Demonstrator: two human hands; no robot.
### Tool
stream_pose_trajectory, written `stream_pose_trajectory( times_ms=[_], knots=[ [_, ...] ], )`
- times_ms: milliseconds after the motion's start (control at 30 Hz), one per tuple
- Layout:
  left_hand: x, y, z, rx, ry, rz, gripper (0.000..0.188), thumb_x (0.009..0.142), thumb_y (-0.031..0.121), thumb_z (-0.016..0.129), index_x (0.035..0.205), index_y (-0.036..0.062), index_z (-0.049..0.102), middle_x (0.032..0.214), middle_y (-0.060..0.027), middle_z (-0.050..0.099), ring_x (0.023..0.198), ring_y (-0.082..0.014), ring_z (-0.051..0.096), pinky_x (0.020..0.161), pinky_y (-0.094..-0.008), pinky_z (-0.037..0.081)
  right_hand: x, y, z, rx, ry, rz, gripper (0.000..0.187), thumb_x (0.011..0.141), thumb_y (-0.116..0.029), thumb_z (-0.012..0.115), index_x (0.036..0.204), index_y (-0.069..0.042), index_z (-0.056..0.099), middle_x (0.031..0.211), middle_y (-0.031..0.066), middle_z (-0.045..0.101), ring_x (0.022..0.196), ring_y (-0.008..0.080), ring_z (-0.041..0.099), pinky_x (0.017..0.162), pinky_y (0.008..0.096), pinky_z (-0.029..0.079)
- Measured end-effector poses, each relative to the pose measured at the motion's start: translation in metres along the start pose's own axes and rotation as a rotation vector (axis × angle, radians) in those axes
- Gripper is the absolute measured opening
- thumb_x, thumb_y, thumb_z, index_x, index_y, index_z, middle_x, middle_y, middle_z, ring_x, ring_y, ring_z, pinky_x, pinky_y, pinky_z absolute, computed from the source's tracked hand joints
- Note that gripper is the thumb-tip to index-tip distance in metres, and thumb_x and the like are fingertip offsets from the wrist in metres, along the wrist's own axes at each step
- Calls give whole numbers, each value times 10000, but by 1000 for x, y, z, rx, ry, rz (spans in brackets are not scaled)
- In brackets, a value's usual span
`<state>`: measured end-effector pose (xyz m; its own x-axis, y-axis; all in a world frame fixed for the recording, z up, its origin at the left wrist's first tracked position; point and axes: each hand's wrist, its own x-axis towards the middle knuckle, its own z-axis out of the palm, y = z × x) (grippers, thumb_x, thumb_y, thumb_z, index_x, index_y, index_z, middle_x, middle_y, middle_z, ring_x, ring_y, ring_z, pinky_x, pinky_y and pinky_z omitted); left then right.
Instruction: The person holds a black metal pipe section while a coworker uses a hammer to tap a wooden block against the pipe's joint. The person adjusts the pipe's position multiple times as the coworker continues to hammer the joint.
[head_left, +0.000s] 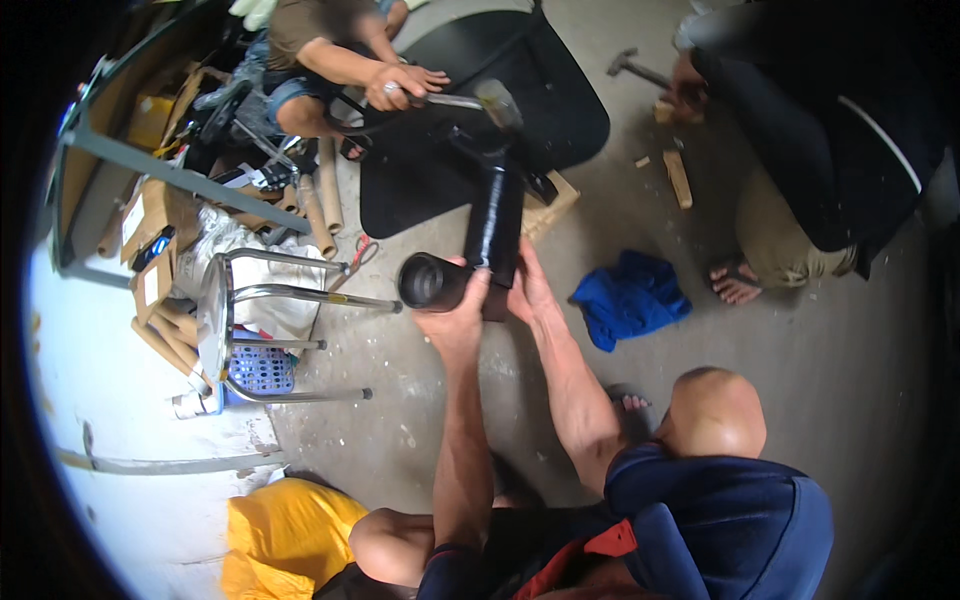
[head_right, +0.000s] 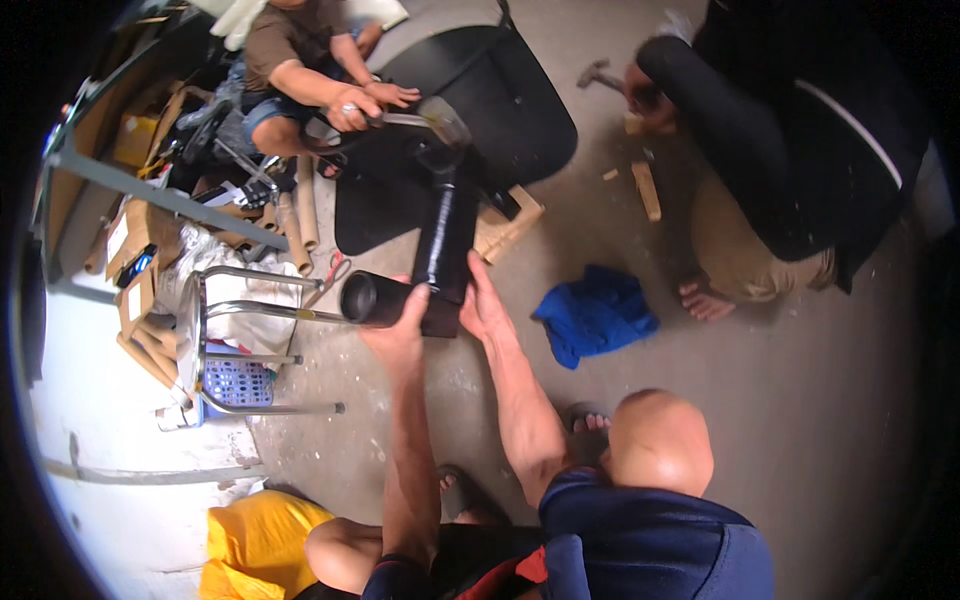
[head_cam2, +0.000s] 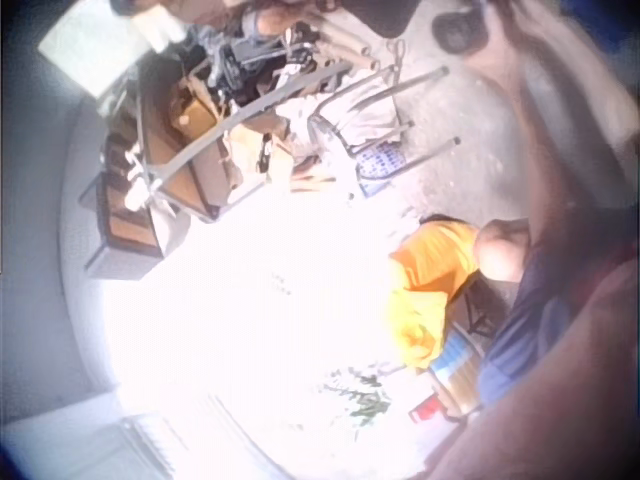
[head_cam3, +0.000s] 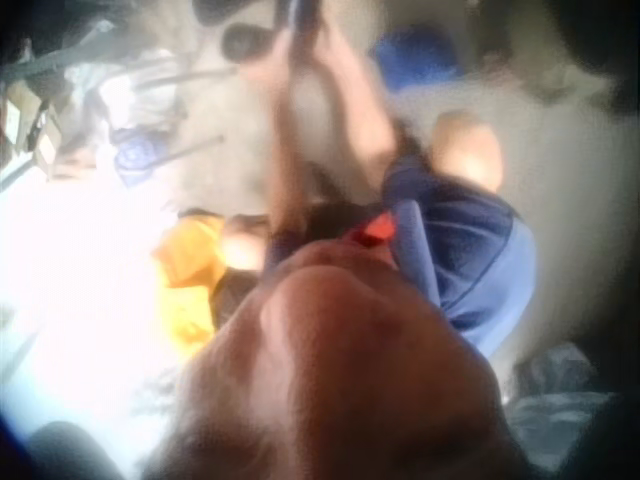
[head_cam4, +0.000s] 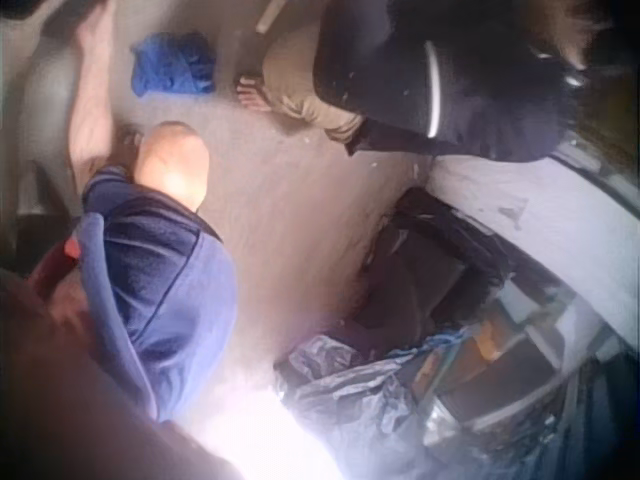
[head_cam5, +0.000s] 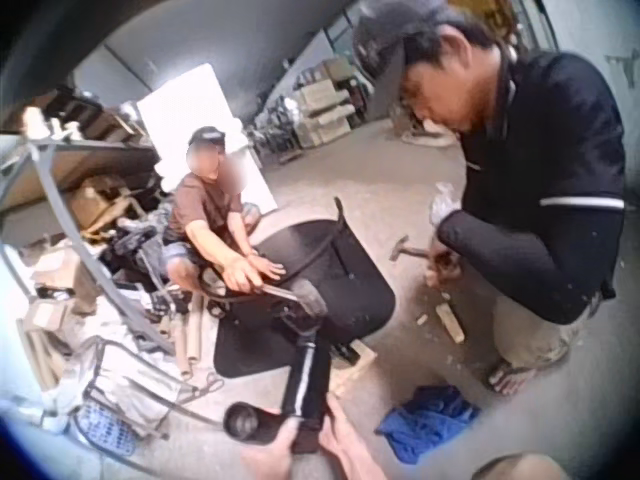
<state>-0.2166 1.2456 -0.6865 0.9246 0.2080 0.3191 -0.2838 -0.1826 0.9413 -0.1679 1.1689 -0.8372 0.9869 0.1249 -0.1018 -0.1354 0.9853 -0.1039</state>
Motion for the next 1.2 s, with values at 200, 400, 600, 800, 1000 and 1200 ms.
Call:
stream_pose_trajectory(
  times_ms=[200, 400, 600, 800, 1000, 1200],
  knots=[
    [19, -12, -4, -73, -63, 156, 323, 801, -57, 811, 1086, -37, 662, 1066, -158, 728, 1081, -307, 727, 1012, -452, 558, 3, -5, 30, 22, 2, 33, 569, 1035, -537, 634, 1351, -64, 633, 1223, 93, 742, 1123, 212, 715, 1024, 399, 561],
    [19, -16, -9, -122, -79, 102, 363, 823, -56, 809, 1143, -40, 639, 1079, -143, 722, 1076, -283, 728, 1022, -445, 556, -1, 0, 43, 70, -145, 10, 596, 1044, -571, 562, 1255, -24, 670, 1135, 138, 755, 1069, 268, 727, 1011, 415, 564],
    [14, -19, -16, -85, -77, 123, 346, 802, -130, 779, 1110, -34, 653, 1087, -150, 735, 1081, -289, 729, 1036, -439, 547, -1, 7, 47, 43, 47, -5, 615, 984, -592, 616, 1239, -36, 678, 1134, 149, 757, 1057, 274, 732, 1013, 431, 572],
    [20, -28, -19, -208, -95, 108, 473, 793, -99, 794, 1232, -57, 623, 1083, -167, 736, 1125, -328, 724, 1080, -456, 538, -2, 11, 60, 127, -97, 44, 708, 975, -698, 563, 1195, -39, 702, 1094, 148, 765, 1003, 272, 754, 963, 446, 608],
    [44, -38, -24, -288, -186, 111, 475, 760, -110, 799, 1203, -25, 649, 1081, -148, 730, 1139, -366, 715, 1069, -497, 548, 1, -1, 54, -161, 149, -78, 601, 1019, -599, 628, 1324, -82, 659, 1222, 51, 739, 1132, 161, 707, 982, 374, 576],
    [66, -45, -19, -266, -281, 156, 545, 789, -92, 797, 1277, -10, 570, 1118, -155, 744, 1131, -338, 732, 1089, -453, 513, 13, -7, 46, -298, 107, -64, 760, 1007, -704, 561, 1441, -80, 581, 1357, 60, 685, 1233, 192, 670, 1023, 461, 551]
  ],
)
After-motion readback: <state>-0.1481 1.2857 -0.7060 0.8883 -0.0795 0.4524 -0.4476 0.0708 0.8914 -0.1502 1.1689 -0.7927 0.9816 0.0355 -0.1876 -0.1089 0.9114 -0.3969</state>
